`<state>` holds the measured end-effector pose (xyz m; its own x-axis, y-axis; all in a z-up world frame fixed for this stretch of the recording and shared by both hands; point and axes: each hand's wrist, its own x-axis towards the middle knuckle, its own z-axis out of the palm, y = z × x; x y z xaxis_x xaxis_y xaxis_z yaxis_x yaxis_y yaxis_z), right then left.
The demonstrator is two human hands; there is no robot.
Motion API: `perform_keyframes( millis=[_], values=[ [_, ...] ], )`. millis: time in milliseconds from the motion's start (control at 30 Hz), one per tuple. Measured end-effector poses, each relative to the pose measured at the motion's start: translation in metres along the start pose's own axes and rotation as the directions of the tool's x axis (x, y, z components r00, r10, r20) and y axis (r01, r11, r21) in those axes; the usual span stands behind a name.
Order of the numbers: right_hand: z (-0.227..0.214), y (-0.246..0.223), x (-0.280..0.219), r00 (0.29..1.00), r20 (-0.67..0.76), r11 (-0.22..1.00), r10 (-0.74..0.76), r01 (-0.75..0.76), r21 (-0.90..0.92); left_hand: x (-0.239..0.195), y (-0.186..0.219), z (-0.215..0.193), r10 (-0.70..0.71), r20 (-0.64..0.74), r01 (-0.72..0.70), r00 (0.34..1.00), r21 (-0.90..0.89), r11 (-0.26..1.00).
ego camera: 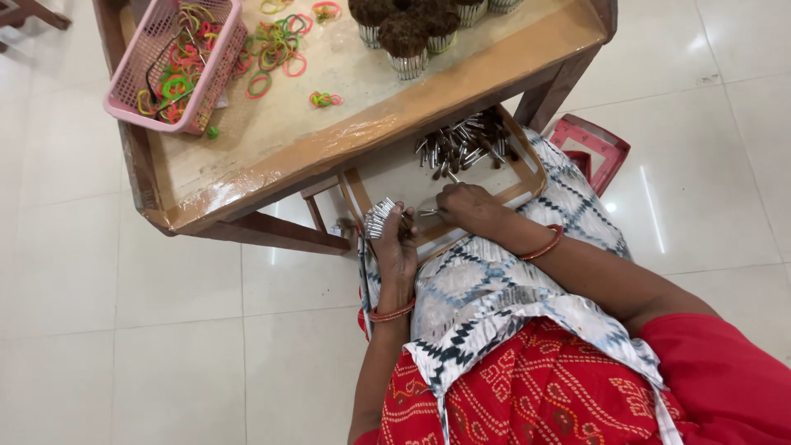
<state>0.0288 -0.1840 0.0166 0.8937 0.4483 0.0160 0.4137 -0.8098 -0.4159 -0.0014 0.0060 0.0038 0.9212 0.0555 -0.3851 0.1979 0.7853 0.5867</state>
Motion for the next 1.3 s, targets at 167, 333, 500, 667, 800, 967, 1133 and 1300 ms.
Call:
perform_keyframes(
  millis=[167,333,500,667,800,967,1133,1300],
  values=[
    [-0.040,-0.014,-0.008,0.960,-0.032,0.764,0.279,-0.201,0.613,-0.010,0.002,0.019,-0.031,0.042,0.021,0.999,0.214,0.977],
    [-0.010,-0.018,-0.012,0.973,-0.218,0.868,0.082,0.038,0.495,0.010,-0.018,-0.016,-0.117,0.235,0.062,0.965,0.227,0.972],
    [-0.066,-0.050,-0.026,0.908,-0.375,0.913,-0.189,0.303,0.273,0.015,-0.020,-0.022,-0.148,0.079,0.130,0.986,0.196,0.972],
    [-0.051,-0.038,-0.021,0.933,-0.112,0.862,-0.343,0.360,0.357,0.017,-0.024,-0.032,-0.251,0.238,0.189,0.938,0.253,0.949],
    [-0.030,0.019,-0.014,0.938,-0.321,0.910,0.132,0.014,0.414,0.020,-0.021,-0.033,-0.212,0.129,0.165,0.969,0.303,0.939],
    [-0.009,0.044,-0.004,0.942,-0.176,0.959,0.284,-0.282,0.040,0.015,-0.019,-0.020,-0.227,0.063,0.201,0.972,0.286,0.937],
    [-0.014,0.031,-0.001,0.947,-0.193,0.966,0.257,-0.254,0.043,0.009,-0.015,-0.012,-0.143,0.062,0.120,0.988,0.284,0.951],
    [-0.057,-0.021,-0.018,0.990,-0.027,0.784,0.140,-0.095,0.613,0.005,-0.013,-0.003,-0.210,0.092,0.183,0.973,0.245,0.952]
  ],
)
